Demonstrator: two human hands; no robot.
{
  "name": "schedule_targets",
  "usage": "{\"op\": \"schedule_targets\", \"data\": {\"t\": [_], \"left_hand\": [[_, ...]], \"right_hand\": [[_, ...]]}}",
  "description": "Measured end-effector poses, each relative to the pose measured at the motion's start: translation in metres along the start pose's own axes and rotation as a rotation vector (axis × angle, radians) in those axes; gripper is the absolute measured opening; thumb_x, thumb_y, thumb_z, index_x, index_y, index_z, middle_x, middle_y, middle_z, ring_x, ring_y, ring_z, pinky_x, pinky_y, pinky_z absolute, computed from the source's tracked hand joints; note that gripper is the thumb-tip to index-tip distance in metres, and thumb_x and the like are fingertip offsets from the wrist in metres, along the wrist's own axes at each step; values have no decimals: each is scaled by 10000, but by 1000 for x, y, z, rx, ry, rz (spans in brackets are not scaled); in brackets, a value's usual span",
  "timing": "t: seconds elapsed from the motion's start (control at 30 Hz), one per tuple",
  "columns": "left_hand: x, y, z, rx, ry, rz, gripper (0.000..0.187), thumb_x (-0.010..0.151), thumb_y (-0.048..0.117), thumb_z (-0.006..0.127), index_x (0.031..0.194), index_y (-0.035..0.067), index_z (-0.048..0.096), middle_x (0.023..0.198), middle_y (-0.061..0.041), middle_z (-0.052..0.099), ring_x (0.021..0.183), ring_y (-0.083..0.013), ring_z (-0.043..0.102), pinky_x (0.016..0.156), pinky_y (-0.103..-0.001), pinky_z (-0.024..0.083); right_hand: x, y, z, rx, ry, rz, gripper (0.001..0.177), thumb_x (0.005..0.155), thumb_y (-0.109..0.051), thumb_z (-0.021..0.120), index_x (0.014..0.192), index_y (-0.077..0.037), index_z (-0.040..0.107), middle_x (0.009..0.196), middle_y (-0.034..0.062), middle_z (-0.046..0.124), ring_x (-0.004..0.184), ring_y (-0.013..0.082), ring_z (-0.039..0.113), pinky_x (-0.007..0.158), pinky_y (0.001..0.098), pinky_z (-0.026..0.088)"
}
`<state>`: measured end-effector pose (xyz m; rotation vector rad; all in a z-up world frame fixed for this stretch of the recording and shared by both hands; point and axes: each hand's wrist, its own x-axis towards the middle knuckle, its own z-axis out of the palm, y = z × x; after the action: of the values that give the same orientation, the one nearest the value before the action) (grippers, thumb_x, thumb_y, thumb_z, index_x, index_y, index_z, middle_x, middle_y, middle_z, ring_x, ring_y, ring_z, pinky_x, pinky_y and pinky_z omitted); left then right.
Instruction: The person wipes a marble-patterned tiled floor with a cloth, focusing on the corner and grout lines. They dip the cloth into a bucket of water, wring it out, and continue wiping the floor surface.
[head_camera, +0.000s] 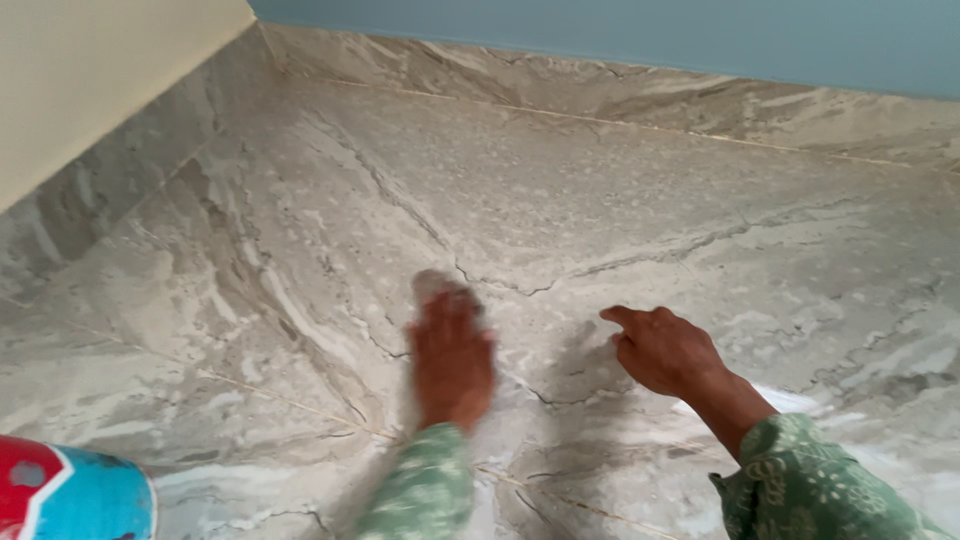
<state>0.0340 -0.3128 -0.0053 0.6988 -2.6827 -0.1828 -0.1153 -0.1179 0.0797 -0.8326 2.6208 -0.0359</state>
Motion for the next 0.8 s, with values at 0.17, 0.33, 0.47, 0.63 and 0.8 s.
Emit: {"op": "schedule_targets", "data": {"t": [0.17, 0.33, 0.47, 0.63, 0.8], "left_hand": [[-30, 105, 15, -551, -2, 40, 595, 987, 249, 481, 1551, 60, 451, 1639, -162, 355, 1506, -343, 282, 1240, -482, 231], [-62, 125, -15, -356, -109, 333, 629, 1042, 364, 495, 1557, 25, 369, 1659, -160, 305, 1557, -320, 205, 1252, -532, 113], [-64, 63, -43, -284, -541, 535, 656, 1006, 408, 428, 1581, 118, 305, 1677, -74, 237, 1567, -253, 143, 1244, -516, 30], [-55, -14, -63, -24, -600, 397, 596, 1074, 377, 290, 1601, 106, 230, 1705, -86, 110, 1574, -242, 73, 1230, -547, -14], [-50, -17, -39, 121, -125, 55, 595, 1043, 382, 316, 1561, 90, 296, 1667, -125, 219, 1540, -299, 189, 1225, -554, 100]], "right_hand": [[1, 0, 2, -23, 72, -1, 574, 909, -223, 491, 1478, -295, 513, 1213, 128, 710, 1146, 351, 672, 990, 508, 546], [-15, -6, -5, -104, -53, 9, 462, 975, -299, 475, 1423, -239, 570, 1183, 123, 755, 1114, 335, 713, 978, 480, 569], [-30, -13, -3, -231, -160, -46, 557, 927, -269, 526, 1481, -221, 493, 1222, 133, 716, 1121, 322, 701, 965, 449, 576], [-25, -10, 8, -262, -114, -144, 701, 858, -172, 501, 1551, -163, 397, 1279, 138, 671, 1106, 327, 706, 960, 452, 574], [-12, 14, 20, -82, -100, -45, 559, 978, -311, 385, 1526, -235, 460, 1359, 122, 649, 1268, 361, 594, 1102, 506, 456]]}}
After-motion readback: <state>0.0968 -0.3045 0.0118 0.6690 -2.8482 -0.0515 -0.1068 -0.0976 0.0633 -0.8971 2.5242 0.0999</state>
